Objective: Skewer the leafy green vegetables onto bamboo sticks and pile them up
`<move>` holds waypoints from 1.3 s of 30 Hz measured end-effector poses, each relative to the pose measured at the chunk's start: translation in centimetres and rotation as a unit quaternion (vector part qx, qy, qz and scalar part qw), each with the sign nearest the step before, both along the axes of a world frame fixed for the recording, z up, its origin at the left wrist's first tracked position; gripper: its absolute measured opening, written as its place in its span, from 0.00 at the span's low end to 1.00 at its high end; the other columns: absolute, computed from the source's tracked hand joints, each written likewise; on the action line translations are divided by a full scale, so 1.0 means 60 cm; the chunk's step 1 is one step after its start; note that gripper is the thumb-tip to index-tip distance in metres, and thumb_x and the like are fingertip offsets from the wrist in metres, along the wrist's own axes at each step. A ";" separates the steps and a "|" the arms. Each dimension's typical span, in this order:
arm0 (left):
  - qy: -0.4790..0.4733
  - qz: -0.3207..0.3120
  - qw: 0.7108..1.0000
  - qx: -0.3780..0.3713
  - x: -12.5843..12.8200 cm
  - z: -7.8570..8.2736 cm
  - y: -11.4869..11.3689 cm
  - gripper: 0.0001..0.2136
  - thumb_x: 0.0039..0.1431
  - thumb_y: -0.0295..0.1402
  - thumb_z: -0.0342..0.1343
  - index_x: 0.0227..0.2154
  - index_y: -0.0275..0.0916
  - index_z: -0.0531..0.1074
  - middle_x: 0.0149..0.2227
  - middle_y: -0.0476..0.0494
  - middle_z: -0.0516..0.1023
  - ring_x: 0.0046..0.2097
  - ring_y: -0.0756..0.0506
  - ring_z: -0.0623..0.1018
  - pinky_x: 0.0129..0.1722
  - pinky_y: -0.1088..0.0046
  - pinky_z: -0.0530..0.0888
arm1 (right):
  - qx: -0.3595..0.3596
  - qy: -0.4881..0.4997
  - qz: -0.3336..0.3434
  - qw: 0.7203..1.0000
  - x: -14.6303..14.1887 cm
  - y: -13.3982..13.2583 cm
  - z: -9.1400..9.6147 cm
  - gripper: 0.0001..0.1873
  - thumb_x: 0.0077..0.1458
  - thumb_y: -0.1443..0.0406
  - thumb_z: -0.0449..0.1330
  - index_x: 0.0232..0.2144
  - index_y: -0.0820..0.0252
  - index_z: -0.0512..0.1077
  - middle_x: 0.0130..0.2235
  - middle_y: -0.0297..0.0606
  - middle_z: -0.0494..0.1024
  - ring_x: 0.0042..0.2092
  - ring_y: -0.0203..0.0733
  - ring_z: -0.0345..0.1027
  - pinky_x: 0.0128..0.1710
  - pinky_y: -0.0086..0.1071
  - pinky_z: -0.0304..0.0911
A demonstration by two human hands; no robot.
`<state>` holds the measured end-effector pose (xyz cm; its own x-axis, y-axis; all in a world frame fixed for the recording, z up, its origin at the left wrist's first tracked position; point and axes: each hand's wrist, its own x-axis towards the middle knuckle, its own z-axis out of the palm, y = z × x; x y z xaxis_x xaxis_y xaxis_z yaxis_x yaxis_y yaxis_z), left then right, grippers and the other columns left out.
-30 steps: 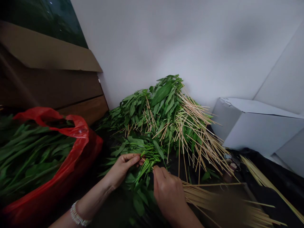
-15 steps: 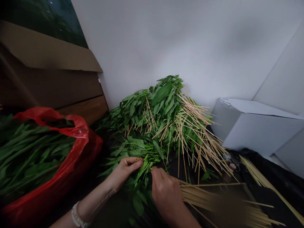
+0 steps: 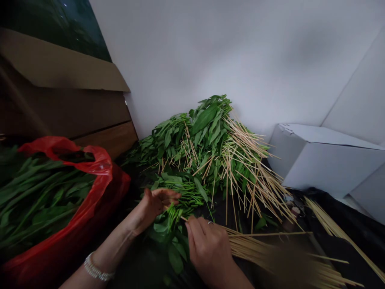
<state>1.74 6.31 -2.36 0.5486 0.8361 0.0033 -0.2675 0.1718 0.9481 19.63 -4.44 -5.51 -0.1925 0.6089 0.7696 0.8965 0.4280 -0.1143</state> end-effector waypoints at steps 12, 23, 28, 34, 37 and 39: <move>0.330 -0.018 0.838 0.433 0.020 -0.045 -0.004 0.08 0.58 0.36 0.56 0.35 0.42 0.79 0.35 0.43 0.79 0.39 0.43 0.75 0.43 0.69 0.68 | 0.019 -0.163 0.121 0.979 -0.021 -0.017 0.001 0.10 0.55 0.71 0.50 0.37 0.65 0.70 0.25 0.34 0.69 0.24 0.37 0.61 0.23 0.34 0.49; 0.432 0.006 0.750 0.500 0.023 -0.063 -0.011 0.02 0.55 0.31 0.59 0.32 0.41 0.76 0.35 0.45 0.74 0.40 0.44 0.72 0.40 0.70 0.67 | 0.013 -0.168 0.117 0.979 -0.022 -0.012 -0.006 0.09 0.56 0.71 0.50 0.36 0.64 0.70 0.25 0.35 0.69 0.24 0.37 0.61 0.23 0.34 0.48; 0.290 0.090 0.873 0.383 0.020 -0.042 -0.001 0.04 0.57 0.32 0.57 0.32 0.38 0.75 0.34 0.43 0.77 0.39 0.44 0.75 0.41 0.71 0.69 | 0.037 -0.110 0.083 0.990 -0.018 -0.007 -0.005 0.10 0.59 0.70 0.49 0.37 0.66 0.70 0.24 0.34 0.69 0.24 0.37 0.62 0.24 0.34 0.51; 0.096 0.117 0.977 0.151 0.010 -0.019 0.005 0.13 0.55 0.37 0.60 0.42 0.37 0.75 0.34 0.44 0.80 0.35 0.47 0.76 0.35 0.75 0.70 | 0.028 -0.025 0.018 0.999 0.005 0.001 0.005 0.09 0.61 0.70 0.51 0.40 0.64 0.70 0.25 0.33 0.70 0.24 0.35 0.64 0.26 0.31 0.54; 0.067 0.115 0.985 0.107 0.008 -0.015 0.001 0.13 0.53 0.38 0.61 0.39 0.37 0.77 0.32 0.45 0.80 0.30 0.50 0.74 0.32 0.77 0.68 | 0.014 0.005 0.006 1.000 0.014 0.004 0.006 0.10 0.62 0.70 0.50 0.42 0.64 0.70 0.27 0.34 0.72 0.27 0.35 0.67 0.28 0.30 0.57; 0.055 0.104 0.988 0.096 0.008 -0.014 -0.003 0.12 0.52 0.38 0.63 0.37 0.36 0.78 0.31 0.45 0.80 0.29 0.51 0.73 0.32 0.78 0.68 | 0.006 0.016 0.002 1.000 0.016 0.005 0.006 0.10 0.63 0.70 0.50 0.42 0.64 0.70 0.28 0.35 0.73 0.28 0.34 0.68 0.30 0.29 0.58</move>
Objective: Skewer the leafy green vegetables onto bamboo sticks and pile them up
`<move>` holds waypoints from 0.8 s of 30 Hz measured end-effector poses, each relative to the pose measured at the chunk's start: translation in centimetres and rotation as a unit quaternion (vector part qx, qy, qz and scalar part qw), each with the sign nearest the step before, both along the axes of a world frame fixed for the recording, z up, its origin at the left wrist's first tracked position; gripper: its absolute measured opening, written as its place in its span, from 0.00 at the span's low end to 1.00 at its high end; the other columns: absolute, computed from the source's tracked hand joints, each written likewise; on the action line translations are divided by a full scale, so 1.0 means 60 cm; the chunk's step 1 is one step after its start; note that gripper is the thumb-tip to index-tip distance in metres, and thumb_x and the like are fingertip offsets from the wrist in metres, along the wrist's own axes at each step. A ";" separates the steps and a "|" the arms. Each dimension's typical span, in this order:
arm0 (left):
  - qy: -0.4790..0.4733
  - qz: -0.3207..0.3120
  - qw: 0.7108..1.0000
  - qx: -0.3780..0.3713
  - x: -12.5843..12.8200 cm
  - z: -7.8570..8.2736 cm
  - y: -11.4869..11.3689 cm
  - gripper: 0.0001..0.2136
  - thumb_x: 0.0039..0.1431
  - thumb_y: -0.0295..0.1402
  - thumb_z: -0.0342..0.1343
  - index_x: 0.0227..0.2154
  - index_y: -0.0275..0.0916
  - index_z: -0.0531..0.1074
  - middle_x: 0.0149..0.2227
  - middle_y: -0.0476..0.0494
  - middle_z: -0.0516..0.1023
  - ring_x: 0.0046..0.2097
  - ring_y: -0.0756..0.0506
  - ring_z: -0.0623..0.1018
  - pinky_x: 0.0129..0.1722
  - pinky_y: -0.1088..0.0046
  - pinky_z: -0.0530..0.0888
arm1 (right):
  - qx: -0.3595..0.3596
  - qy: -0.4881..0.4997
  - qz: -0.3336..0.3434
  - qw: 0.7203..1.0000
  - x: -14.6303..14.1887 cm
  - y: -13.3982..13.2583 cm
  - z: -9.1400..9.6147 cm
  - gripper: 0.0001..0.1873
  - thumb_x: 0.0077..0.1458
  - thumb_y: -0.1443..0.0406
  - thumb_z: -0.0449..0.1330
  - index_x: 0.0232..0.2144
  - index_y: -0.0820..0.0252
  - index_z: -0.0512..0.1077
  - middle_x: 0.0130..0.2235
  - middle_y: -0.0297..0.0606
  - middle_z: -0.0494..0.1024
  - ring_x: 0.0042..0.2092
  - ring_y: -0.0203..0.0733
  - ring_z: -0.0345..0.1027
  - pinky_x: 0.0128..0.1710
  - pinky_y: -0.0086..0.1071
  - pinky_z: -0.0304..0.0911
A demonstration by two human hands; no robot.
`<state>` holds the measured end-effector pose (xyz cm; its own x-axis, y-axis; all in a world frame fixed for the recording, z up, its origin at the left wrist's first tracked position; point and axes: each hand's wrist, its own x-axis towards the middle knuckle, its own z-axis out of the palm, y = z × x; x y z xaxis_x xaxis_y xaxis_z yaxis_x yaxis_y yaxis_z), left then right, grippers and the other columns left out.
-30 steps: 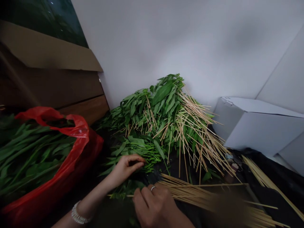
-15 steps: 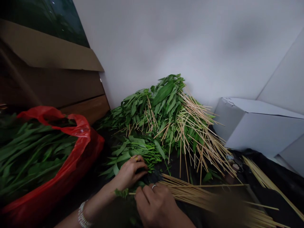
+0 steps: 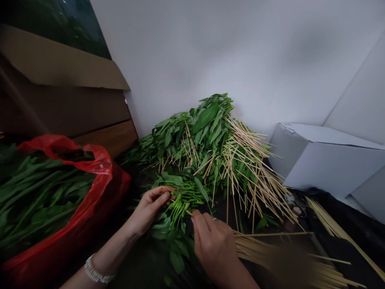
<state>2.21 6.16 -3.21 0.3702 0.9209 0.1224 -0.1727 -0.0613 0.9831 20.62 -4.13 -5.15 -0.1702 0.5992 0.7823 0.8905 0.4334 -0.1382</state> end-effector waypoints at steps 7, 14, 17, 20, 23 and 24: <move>-0.005 -0.028 0.999 -0.025 0.002 0.004 -0.006 0.11 0.47 0.38 0.66 0.33 0.37 0.79 0.27 0.48 0.78 0.29 0.52 0.73 0.32 0.78 0.68 | -0.013 0.006 -0.023 1.000 0.001 0.002 -0.001 0.12 0.64 0.69 0.48 0.40 0.65 0.71 0.28 0.36 0.74 0.29 0.35 0.70 0.31 0.28 0.61; -0.059 0.036 0.997 -0.028 0.003 0.002 0.003 0.11 0.38 0.32 0.71 0.27 0.39 0.78 0.28 0.50 0.78 0.31 0.50 0.76 0.35 0.77 0.71 | -0.016 0.022 -0.007 1.000 0.002 0.003 -0.004 0.11 0.63 0.69 0.49 0.41 0.64 0.71 0.30 0.37 0.74 0.31 0.35 0.71 0.34 0.27 0.63; -0.089 0.086 0.992 -0.040 0.001 0.001 0.009 0.11 0.39 0.35 0.70 0.28 0.39 0.79 0.31 0.48 0.80 0.34 0.49 0.77 0.38 0.76 0.72 | -0.019 0.026 -0.004 0.999 0.002 0.003 -0.003 0.10 0.63 0.70 0.49 0.41 0.64 0.70 0.30 0.37 0.75 0.32 0.35 0.71 0.35 0.27 0.63; -0.078 0.101 0.991 -0.028 -0.003 0.003 0.011 0.15 0.46 0.40 0.66 0.36 0.38 0.80 0.39 0.42 0.82 0.40 0.46 0.78 0.43 0.74 0.71 | -0.015 0.028 -0.001 0.999 0.001 0.002 -0.002 0.10 0.63 0.70 0.50 0.41 0.64 0.70 0.30 0.37 0.75 0.32 0.35 0.72 0.35 0.27 0.63; -0.080 0.075 0.994 -0.024 -0.004 0.005 0.010 0.15 0.48 0.41 0.65 0.37 0.37 0.80 0.40 0.41 0.82 0.40 0.46 0.78 0.43 0.73 0.71 | -0.009 0.026 -0.002 1.000 0.001 0.001 -0.001 0.10 0.63 0.70 0.50 0.41 0.64 0.70 0.30 0.37 0.75 0.32 0.35 0.72 0.35 0.27 0.63; -0.080 0.058 0.995 -0.030 -0.003 0.006 0.009 0.15 0.48 0.40 0.66 0.37 0.37 0.80 0.37 0.41 0.83 0.38 0.47 0.78 0.43 0.74 0.71 | -0.009 0.025 -0.004 1.000 0.001 0.001 -0.001 0.10 0.63 0.70 0.50 0.41 0.64 0.70 0.30 0.37 0.75 0.32 0.35 0.72 0.35 0.27 0.63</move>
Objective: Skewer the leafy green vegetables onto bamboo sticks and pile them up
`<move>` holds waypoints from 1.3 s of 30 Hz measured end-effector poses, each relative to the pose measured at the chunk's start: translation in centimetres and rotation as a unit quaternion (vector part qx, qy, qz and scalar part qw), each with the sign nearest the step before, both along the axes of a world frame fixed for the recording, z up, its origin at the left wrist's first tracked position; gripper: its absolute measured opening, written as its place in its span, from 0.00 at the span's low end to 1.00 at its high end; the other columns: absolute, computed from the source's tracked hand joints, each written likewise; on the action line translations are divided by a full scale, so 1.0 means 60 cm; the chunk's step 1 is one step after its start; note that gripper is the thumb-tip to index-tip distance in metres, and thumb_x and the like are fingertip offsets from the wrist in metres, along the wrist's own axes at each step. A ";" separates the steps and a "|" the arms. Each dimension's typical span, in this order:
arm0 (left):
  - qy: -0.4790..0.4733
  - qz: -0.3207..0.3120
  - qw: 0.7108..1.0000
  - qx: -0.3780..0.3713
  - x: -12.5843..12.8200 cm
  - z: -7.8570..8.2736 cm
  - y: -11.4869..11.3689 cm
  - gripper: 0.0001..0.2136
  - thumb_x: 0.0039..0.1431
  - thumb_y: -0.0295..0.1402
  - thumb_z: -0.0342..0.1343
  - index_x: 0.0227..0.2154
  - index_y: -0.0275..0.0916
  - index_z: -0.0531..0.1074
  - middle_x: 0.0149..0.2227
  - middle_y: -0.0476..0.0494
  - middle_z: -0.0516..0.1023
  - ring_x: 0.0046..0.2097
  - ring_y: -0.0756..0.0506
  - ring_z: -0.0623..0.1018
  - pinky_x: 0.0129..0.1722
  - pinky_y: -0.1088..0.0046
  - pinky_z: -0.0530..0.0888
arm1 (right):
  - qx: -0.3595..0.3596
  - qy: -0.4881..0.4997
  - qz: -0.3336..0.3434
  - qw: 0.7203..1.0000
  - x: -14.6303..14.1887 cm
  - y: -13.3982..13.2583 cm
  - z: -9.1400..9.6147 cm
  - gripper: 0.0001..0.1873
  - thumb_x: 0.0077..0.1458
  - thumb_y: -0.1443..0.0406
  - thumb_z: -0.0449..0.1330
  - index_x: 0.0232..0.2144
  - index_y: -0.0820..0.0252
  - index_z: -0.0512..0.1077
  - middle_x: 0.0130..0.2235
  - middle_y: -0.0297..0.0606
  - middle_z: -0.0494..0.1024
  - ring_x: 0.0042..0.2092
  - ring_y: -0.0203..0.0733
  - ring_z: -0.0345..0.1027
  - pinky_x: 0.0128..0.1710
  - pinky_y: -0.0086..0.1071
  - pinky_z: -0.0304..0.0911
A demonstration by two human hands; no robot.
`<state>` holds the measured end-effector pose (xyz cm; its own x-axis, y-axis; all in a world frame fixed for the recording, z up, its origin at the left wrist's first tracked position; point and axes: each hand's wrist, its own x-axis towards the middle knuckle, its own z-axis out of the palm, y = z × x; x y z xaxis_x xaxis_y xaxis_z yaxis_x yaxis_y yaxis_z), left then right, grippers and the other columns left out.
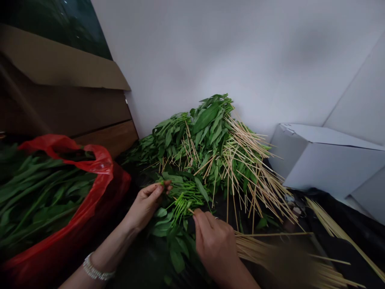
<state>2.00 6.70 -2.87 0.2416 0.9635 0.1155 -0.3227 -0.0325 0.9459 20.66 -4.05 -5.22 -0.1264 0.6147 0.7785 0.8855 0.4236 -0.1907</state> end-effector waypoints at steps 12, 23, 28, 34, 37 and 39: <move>0.036 -0.120 0.992 -0.031 0.006 -0.004 -0.014 0.14 0.51 0.36 0.64 0.41 0.38 0.79 0.35 0.43 0.83 0.40 0.46 0.79 0.47 0.72 0.71 | -0.015 -0.007 -0.008 1.000 0.000 0.002 -0.001 0.12 0.64 0.69 0.48 0.41 0.64 0.71 0.29 0.37 0.74 0.30 0.35 0.71 0.32 0.26 0.62; 0.065 -0.070 0.995 -0.018 0.007 -0.003 -0.011 0.14 0.41 0.38 0.70 0.32 0.38 0.82 0.36 0.40 0.83 0.37 0.44 0.80 0.44 0.69 0.73 | -0.028 -0.010 -0.009 1.000 -0.001 0.001 -0.004 0.13 0.64 0.68 0.48 0.41 0.63 0.72 0.28 0.36 0.74 0.29 0.33 0.70 0.32 0.26 0.61; 0.090 -0.054 0.994 -0.014 0.005 0.000 -0.011 0.13 0.40 0.38 0.70 0.30 0.38 0.82 0.33 0.41 0.84 0.35 0.45 0.80 0.42 0.69 0.73 | -0.019 -0.029 -0.016 0.999 0.001 0.001 -0.004 0.13 0.64 0.68 0.48 0.43 0.63 0.71 0.27 0.34 0.73 0.26 0.33 0.69 0.28 0.27 0.58; 0.145 -0.027 0.989 0.000 0.003 -0.002 -0.008 0.13 0.37 0.37 0.71 0.27 0.36 0.82 0.30 0.41 0.83 0.32 0.44 0.79 0.39 0.69 0.74 | -0.026 -0.048 -0.023 0.998 0.003 0.001 -0.008 0.14 0.64 0.68 0.47 0.43 0.63 0.71 0.28 0.35 0.73 0.26 0.33 0.69 0.27 0.27 0.57; 0.155 -0.037 0.987 0.012 0.003 -0.004 -0.006 0.13 0.36 0.36 0.71 0.26 0.36 0.81 0.29 0.42 0.83 0.32 0.44 0.79 0.38 0.69 0.74 | -0.024 -0.050 -0.024 0.998 0.002 0.002 -0.011 0.14 0.64 0.68 0.47 0.42 0.63 0.72 0.27 0.35 0.73 0.25 0.33 0.68 0.27 0.27 0.57; 0.148 -0.045 0.988 0.011 0.004 -0.002 -0.007 0.12 0.36 0.36 0.71 0.26 0.36 0.81 0.29 0.42 0.83 0.32 0.45 0.79 0.38 0.70 0.73 | -0.027 -0.047 -0.024 0.998 0.001 0.002 -0.012 0.14 0.64 0.68 0.46 0.42 0.63 0.72 0.27 0.35 0.73 0.25 0.33 0.68 0.27 0.27 0.57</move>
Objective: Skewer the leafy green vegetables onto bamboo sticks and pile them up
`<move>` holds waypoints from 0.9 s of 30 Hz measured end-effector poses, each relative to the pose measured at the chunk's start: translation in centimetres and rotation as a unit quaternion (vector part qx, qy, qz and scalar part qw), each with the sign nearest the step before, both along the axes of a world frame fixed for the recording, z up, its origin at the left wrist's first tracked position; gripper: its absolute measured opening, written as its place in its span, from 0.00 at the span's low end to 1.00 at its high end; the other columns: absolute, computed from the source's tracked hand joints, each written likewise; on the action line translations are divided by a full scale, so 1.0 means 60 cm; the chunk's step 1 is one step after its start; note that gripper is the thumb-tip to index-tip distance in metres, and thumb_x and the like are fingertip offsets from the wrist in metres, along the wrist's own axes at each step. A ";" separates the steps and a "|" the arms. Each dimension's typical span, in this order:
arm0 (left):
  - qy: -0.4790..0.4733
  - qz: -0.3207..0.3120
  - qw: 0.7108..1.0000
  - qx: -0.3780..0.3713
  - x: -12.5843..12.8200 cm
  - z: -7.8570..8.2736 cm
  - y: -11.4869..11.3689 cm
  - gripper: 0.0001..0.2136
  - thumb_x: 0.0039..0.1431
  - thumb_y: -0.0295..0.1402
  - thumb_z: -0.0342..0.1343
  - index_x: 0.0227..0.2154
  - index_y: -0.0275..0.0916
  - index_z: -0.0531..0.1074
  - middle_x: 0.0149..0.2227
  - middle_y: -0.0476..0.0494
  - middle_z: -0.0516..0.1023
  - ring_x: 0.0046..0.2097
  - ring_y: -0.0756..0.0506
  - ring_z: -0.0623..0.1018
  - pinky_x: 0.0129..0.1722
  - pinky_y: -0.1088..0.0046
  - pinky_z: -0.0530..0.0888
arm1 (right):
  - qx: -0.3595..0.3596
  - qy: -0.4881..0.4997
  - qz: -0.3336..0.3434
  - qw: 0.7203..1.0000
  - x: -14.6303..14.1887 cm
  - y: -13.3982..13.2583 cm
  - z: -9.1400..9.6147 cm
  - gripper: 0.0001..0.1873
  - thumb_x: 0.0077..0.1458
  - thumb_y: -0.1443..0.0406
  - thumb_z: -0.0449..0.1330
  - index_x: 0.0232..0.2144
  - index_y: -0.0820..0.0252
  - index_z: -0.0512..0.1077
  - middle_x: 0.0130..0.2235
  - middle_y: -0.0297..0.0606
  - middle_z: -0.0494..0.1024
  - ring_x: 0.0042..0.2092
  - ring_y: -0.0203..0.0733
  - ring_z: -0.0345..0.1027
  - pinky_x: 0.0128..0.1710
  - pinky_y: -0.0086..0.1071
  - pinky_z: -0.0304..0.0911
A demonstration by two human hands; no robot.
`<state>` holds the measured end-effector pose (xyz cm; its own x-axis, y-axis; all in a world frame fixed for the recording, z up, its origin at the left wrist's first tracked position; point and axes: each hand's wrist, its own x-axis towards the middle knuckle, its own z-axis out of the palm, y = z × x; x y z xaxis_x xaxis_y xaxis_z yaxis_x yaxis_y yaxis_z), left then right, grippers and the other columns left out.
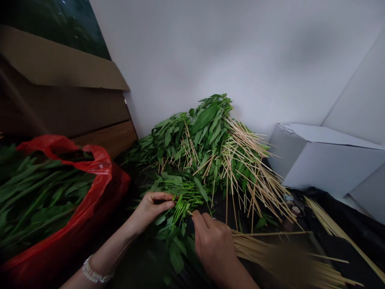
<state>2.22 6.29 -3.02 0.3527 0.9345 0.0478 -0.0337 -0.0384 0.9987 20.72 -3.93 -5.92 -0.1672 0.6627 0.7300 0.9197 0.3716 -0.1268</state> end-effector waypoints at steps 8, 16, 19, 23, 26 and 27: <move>-0.067 -0.018 0.996 -0.064 -0.002 0.003 -0.003 0.13 0.36 0.36 0.72 0.27 0.37 0.81 0.30 0.43 0.82 0.31 0.48 0.78 0.37 0.73 0.73 | -0.001 0.024 0.007 1.000 -0.003 -0.002 0.001 0.14 0.64 0.68 0.47 0.43 0.63 0.71 0.29 0.36 0.74 0.29 0.34 0.70 0.29 0.27 0.60; -0.051 0.004 0.997 -0.060 0.001 -0.014 0.001 0.13 0.32 0.38 0.73 0.22 0.36 0.80 0.24 0.47 0.79 0.27 0.50 0.75 0.33 0.76 0.71 | -0.004 0.012 0.007 1.000 -0.004 -0.001 -0.004 0.13 0.63 0.69 0.47 0.43 0.62 0.71 0.28 0.34 0.73 0.26 0.35 0.69 0.27 0.28 0.57; -0.049 -0.022 0.998 -0.045 0.003 -0.009 -0.006 0.17 0.34 0.41 0.71 0.27 0.37 0.80 0.28 0.45 0.81 0.32 0.47 0.77 0.37 0.73 0.72 | -0.002 0.018 0.010 1.000 -0.007 -0.001 -0.002 0.13 0.63 0.69 0.47 0.43 0.62 0.70 0.28 0.34 0.73 0.27 0.35 0.70 0.28 0.29 0.57; -0.028 -0.129 0.991 -0.022 0.009 0.002 -0.017 0.20 0.37 0.41 0.71 0.34 0.36 0.81 0.32 0.42 0.82 0.37 0.42 0.78 0.42 0.69 0.72 | 0.008 0.005 0.010 1.000 -0.012 -0.001 0.000 0.12 0.63 0.69 0.47 0.43 0.62 0.70 0.27 0.34 0.72 0.25 0.35 0.68 0.27 0.30 0.56; -0.024 -0.131 0.991 -0.017 0.010 0.004 -0.019 0.12 0.40 0.37 0.70 0.27 0.36 0.81 0.28 0.44 0.82 0.33 0.45 0.78 0.40 0.70 0.72 | 0.008 -0.009 0.002 1.000 -0.013 -0.002 0.000 0.12 0.63 0.69 0.47 0.43 0.61 0.70 0.27 0.33 0.72 0.24 0.35 0.66 0.26 0.30 0.54; -0.029 -0.125 0.992 -0.017 0.010 0.003 -0.018 0.10 0.41 0.37 0.70 0.27 0.36 0.81 0.28 0.44 0.82 0.32 0.45 0.78 0.40 0.71 0.72 | 0.008 -0.011 0.001 1.000 -0.012 -0.002 -0.001 0.12 0.63 0.69 0.47 0.43 0.61 0.70 0.27 0.33 0.72 0.24 0.35 0.66 0.26 0.31 0.54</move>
